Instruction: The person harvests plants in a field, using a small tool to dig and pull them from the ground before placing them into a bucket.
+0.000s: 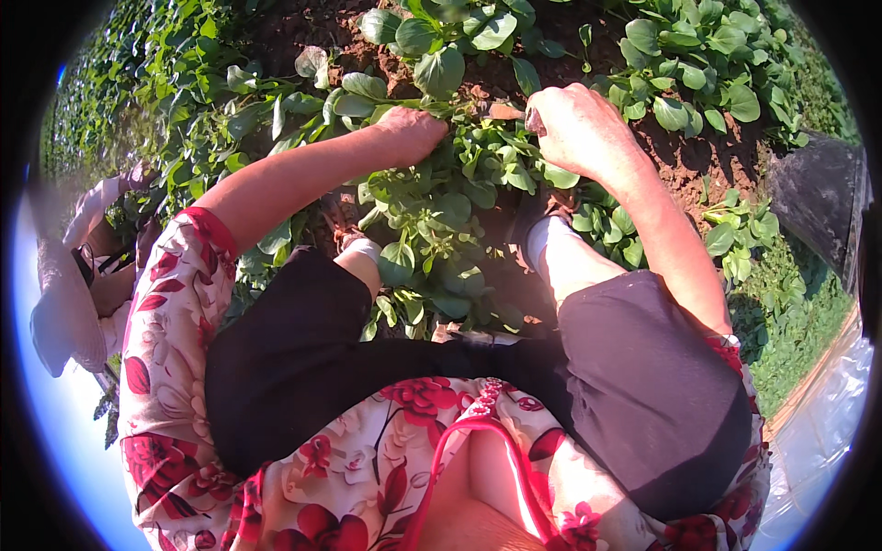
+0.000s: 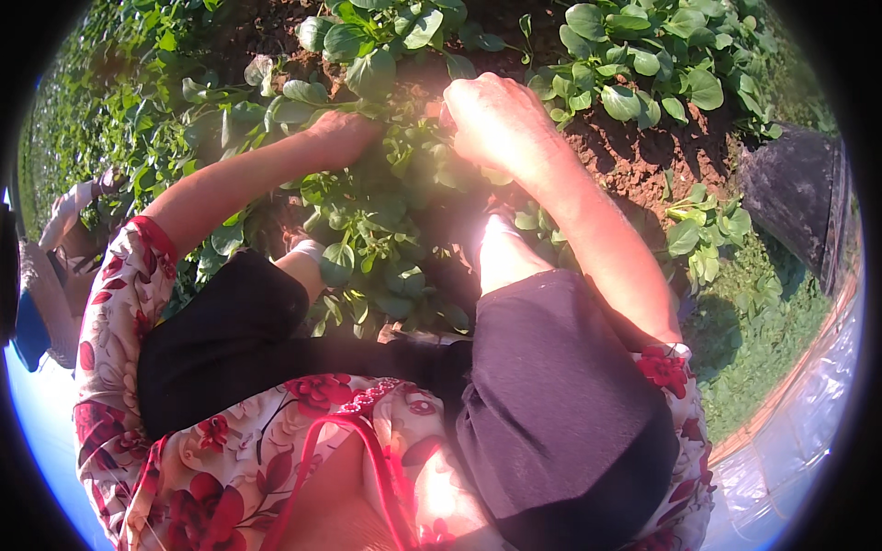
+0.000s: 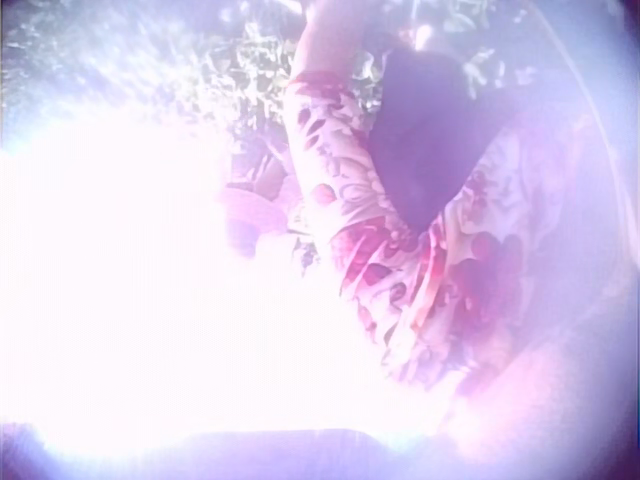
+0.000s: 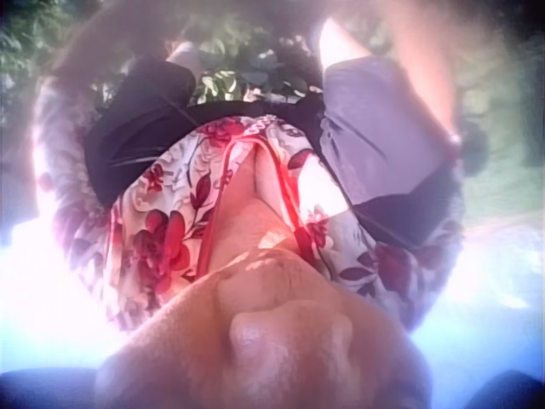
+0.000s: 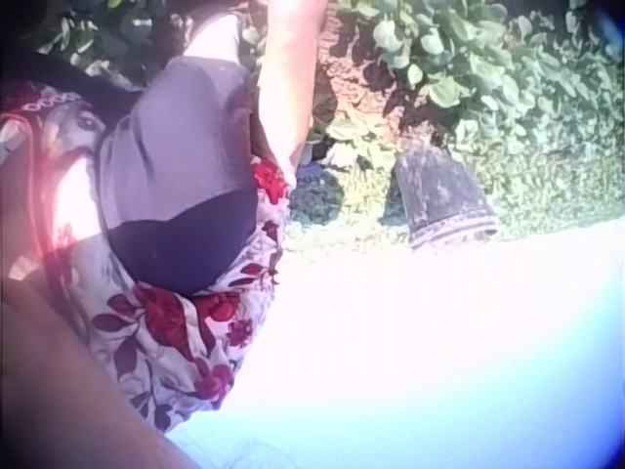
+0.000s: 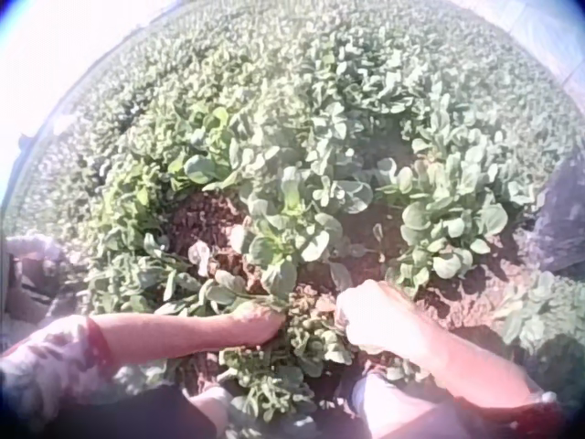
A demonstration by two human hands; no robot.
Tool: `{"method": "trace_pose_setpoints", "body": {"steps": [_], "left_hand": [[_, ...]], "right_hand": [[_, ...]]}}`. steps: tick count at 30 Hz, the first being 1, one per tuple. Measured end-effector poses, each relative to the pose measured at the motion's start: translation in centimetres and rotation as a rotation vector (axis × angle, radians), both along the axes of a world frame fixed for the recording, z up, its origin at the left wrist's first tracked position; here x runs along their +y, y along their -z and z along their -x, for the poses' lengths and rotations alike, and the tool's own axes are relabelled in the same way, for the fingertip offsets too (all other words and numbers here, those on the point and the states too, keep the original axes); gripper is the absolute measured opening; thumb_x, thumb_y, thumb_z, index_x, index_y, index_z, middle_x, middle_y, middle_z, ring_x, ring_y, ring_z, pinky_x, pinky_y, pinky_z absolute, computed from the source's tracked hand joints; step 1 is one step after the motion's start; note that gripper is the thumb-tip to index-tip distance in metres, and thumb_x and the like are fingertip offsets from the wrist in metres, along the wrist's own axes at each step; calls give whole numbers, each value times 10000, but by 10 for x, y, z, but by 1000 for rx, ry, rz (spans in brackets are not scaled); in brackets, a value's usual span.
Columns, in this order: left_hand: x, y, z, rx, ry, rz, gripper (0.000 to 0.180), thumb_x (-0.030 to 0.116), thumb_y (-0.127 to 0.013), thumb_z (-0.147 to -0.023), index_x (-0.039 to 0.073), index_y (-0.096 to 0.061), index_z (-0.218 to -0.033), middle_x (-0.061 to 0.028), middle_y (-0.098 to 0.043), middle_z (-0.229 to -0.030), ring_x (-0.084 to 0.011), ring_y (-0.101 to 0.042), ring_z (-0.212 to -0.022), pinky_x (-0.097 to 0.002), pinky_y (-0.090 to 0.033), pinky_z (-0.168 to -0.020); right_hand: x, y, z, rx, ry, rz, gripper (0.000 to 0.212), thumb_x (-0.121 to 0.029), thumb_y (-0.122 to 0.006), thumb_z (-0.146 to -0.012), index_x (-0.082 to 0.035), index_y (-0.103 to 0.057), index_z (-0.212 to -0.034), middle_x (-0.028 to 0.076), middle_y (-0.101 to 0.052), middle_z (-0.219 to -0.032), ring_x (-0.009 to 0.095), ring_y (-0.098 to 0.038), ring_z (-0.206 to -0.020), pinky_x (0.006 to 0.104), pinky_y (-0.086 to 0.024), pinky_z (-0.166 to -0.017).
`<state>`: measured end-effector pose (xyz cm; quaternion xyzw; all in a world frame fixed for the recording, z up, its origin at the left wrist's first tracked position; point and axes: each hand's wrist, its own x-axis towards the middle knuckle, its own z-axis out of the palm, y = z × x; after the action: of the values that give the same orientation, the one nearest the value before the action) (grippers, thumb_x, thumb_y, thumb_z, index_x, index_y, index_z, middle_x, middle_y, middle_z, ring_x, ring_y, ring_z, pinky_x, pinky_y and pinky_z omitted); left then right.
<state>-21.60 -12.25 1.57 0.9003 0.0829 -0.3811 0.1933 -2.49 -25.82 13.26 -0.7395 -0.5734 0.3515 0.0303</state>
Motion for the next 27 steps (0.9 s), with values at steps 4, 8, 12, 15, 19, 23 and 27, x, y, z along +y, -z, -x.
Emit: {"method": "trace_pose_setpoints", "body": {"steps": [4, 8, 12, 15, 19, 23, 27], "left_hand": [[-10, 6, -13, 9, -24, -23, 278, 245, -540, -837, 99, -576, -1071, -124, -642, -1019, -291, -625, -953, -412, -496, -769], [-18, 8, -27, -16, -67, -29, 392, 348, -576, -819, 153, -551, -1158, -108, -639, -1015, -286, -619, -949, -415, -492, -762], [-18, 12, -33, 78, -108, 60, 289, 172, -486, -847, 91, -577, -1109, -128, -629, -1079, -292, -619, -990, -405, -501, -811], [-16, 4, -42, 108, -138, 102, 302, 135, -500, -819, 89, -572, -1109, -123, -628, -1087, -291, -606, -1017, -403, -497, -822], [-5, 37, -31, -63, -146, 127, 333, 104, -511, -795, 93, -554, -1125, -138, -615, -1107, -299, -601, -1017, -407, -493, -829], [3, 78, -29, -182, -50, 90, 322, 154, -535, -812, 121, -570, -1130, -110, -603, -1084, -264, -595, -998, -380, -485, -842], [18, 99, -17, -313, -157, 149, 265, 150, -518, -851, 120, -603, -1101, -79, -593, -1065, -219, -585, -992, -355, -478, -860]], "right_hand": [[-8, 18, 7, -8, -16, -45, 152, -35, -577, -702, -36, -670, -823, 193, -656, -813, 337, -645, -814, 421, -517, -735], [-16, 28, 9, 17, -3, -57, 117, -78, -584, -731, -20, -669, -787, 207, -650, -784, 362, -648, -755, 433, -526, -682], [-23, 44, 23, -21, 43, -37, 132, -36, -578, -701, -54, -665, -798, 176, -646, -733, 349, -645, -722, 432, -523, -673], [-22, 53, 35, -43, 29, -64, 108, -51, -583, -694, -26, -646, -779, 195, -645, -745, 351, -647, -735, 429, -525, -695], [-1, 51, 25, 0, 19, -75, 148, -54, -566, -684, -20, -662, -792, 208, -640, -721, 348, -648, -735, 418, -523, -690], [-10, 93, -20, 177, 205, -65, 194, -80, -601, -697, -28, -689, -862, 162, -656, -712, 256, -655, -669, 361, -501, -623], [-22, 107, -28, 623, 568, 138, 210, -21, -660, -701, 22, -675, -905, -1, -597, -659, 54, -475, -516, 225, -384, -469]]}}
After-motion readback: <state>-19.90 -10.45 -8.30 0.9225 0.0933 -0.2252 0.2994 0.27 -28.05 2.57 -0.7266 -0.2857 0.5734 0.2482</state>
